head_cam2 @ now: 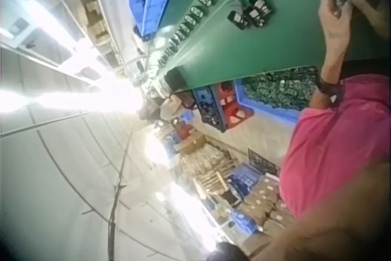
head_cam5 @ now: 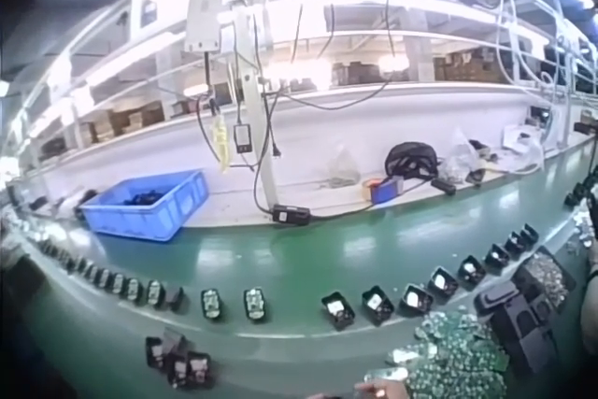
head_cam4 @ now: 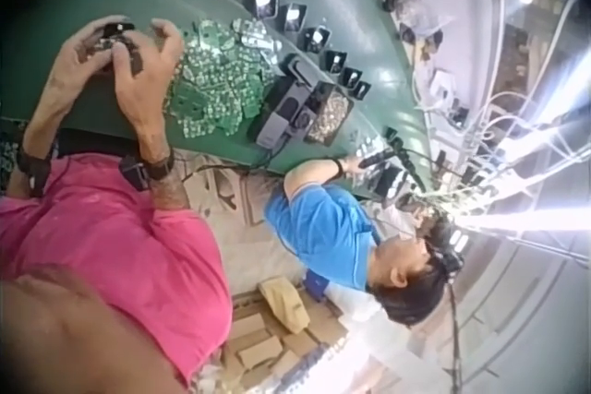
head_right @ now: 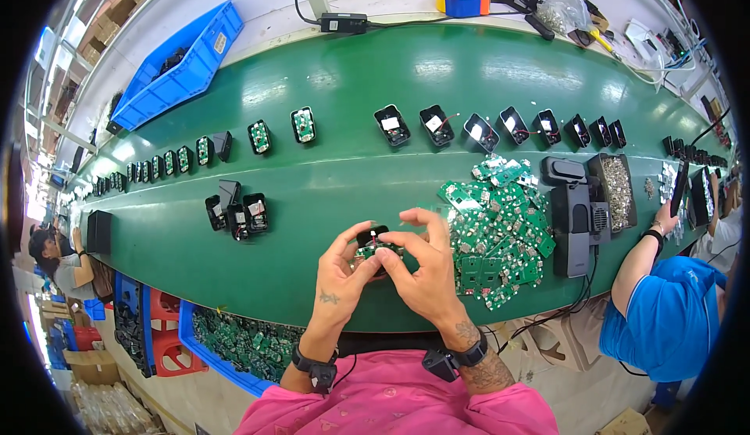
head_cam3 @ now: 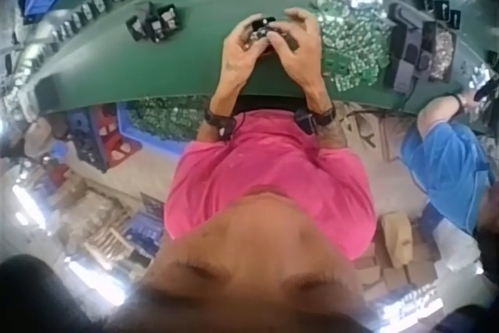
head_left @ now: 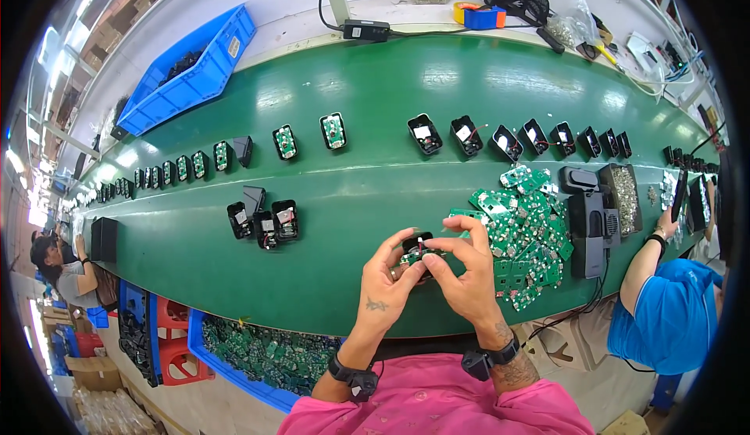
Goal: Assembling small circuit boards into plastic housings on a factory conveyor line.
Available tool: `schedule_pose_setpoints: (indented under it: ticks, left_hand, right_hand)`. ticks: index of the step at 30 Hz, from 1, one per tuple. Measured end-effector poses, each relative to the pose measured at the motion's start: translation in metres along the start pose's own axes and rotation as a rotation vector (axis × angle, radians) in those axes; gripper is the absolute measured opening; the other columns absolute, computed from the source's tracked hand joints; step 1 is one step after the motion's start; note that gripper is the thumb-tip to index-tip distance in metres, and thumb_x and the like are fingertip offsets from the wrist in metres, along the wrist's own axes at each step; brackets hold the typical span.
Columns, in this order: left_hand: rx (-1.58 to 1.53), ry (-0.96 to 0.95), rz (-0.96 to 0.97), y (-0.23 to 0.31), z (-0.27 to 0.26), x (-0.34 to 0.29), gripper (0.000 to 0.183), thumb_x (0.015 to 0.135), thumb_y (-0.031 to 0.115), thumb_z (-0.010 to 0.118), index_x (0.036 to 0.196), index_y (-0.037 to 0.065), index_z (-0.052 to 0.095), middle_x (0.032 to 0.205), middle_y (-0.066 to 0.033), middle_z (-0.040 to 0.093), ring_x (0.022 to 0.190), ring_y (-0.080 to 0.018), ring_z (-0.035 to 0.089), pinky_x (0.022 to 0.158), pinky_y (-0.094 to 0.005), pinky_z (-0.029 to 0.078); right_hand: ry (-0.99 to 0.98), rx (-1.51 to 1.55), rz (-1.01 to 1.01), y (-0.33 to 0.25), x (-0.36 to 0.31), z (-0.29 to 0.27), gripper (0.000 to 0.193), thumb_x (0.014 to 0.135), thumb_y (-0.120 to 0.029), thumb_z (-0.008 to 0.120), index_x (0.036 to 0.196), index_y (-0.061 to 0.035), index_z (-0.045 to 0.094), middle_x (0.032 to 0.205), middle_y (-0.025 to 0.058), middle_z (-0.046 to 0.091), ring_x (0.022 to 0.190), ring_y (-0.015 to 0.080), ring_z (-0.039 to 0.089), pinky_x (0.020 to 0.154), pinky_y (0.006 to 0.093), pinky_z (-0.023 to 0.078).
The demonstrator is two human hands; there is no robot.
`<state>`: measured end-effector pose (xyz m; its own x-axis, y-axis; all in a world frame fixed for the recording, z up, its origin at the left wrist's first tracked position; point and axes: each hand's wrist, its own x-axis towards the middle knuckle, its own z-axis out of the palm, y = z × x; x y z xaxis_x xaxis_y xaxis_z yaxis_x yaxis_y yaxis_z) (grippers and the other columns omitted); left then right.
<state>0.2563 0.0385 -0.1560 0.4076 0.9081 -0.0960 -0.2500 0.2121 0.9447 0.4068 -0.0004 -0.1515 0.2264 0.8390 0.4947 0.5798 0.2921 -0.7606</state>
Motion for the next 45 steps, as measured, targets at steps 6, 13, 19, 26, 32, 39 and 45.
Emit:
schedule_pose_setpoints:
  ticks: [6, 13, 19, 26, 32, 39, 45]
  left_hand:
    - [0.123, -0.009, 0.041, -0.006, 0.007, -0.002, 0.050, 0.093, -0.003, 0.062, 0.140, -0.001, 0.046, 0.124, -0.0150, 0.061, 0.102, -0.0156, 0.066, 0.084, -0.0281, 0.058]
    - [0.239, 0.142, 0.208, 0.014, 0.018, -0.013, 0.055, 0.090, -0.008, 0.063, 0.141, -0.004, 0.045, 0.128, -0.0150, 0.060, 0.105, -0.0179, 0.065, 0.087, -0.0273, 0.055]
    - [0.440, 0.122, 0.311, 0.023, 0.014, -0.022, 0.056, 0.087, -0.009, 0.066, 0.141, -0.001, 0.050, 0.125, -0.0139, 0.062, 0.106, -0.0184, 0.066, 0.087, -0.0280, 0.056]
    - [0.547, -0.009, 0.338, 0.039, 0.009, -0.025, 0.055, 0.085, -0.009, 0.067, 0.137, 0.002, 0.055, 0.124, -0.0139, 0.064, 0.103, -0.0192, 0.068, 0.082, -0.0278, 0.058]
    - [0.743, 0.014, 0.456, 0.042, 0.013, -0.029, 0.055, 0.082, -0.009, 0.068, 0.134, 0.003, 0.058, 0.120, -0.0152, 0.067, 0.098, -0.0189, 0.069, 0.079, -0.0288, 0.059]
    - [0.791, 0.101, 0.442, 0.025, 0.017, -0.031, 0.052, 0.084, -0.008, 0.066, 0.134, 0.002, 0.058, 0.117, -0.0164, 0.067, 0.097, -0.0187, 0.069, 0.077, -0.0287, 0.060]
    - [0.324, 0.142, 0.235, 0.014, 0.007, -0.023, 0.051, 0.093, -0.001, 0.061, 0.142, 0.003, 0.048, 0.121, -0.0168, 0.064, 0.094, -0.0232, 0.071, 0.073, -0.0313, 0.061]
  right_hand:
    - [0.019, 0.229, 0.196, -0.002, -0.010, 0.011, 0.016, 0.082, -0.005, 0.073, 0.098, -0.0041, 0.073, 0.123, 0.0115, 0.054, 0.104, 0.0218, 0.056, 0.087, 0.0330, 0.048]
    - [0.237, -0.199, -0.108, -0.020, -0.018, 0.005, 0.006, 0.084, -0.002, 0.069, 0.090, -0.0026, 0.070, 0.105, 0.0112, 0.060, 0.083, 0.0227, 0.059, 0.067, 0.0343, 0.045]
    - [-0.103, 0.106, -0.113, -0.019, -0.005, -0.010, 0.007, 0.080, 0.000, 0.071, 0.081, -0.0015, 0.064, 0.068, 0.0090, 0.057, 0.058, 0.0255, 0.056, 0.052, 0.0363, 0.041]
    - [-0.260, 0.108, -0.166, -0.025, 0.005, -0.030, 0.009, 0.077, -0.001, 0.069, 0.079, -0.0020, 0.061, 0.069, 0.0104, 0.056, 0.060, 0.0293, 0.056, 0.055, 0.0392, 0.045]
    - [-0.248, 0.117, -0.151, -0.027, 0.005, -0.028, 0.010, 0.075, -0.001, 0.069, 0.074, -0.0033, 0.059, 0.063, 0.0081, 0.054, 0.056, 0.0268, 0.055, 0.051, 0.0382, 0.042]
    - [-0.239, 0.065, -0.127, -0.023, 0.001, -0.021, 0.008, 0.077, -0.001, 0.068, 0.077, -0.0022, 0.060, 0.064, 0.0106, 0.054, 0.057, 0.0286, 0.056, 0.052, 0.0388, 0.042]
    - [-0.156, -0.013, 0.093, -0.026, -0.009, -0.018, 0.012, 0.086, -0.011, 0.071, 0.086, -0.0008, 0.066, 0.069, 0.0113, 0.062, 0.055, 0.0229, 0.060, 0.050, 0.0347, 0.045]
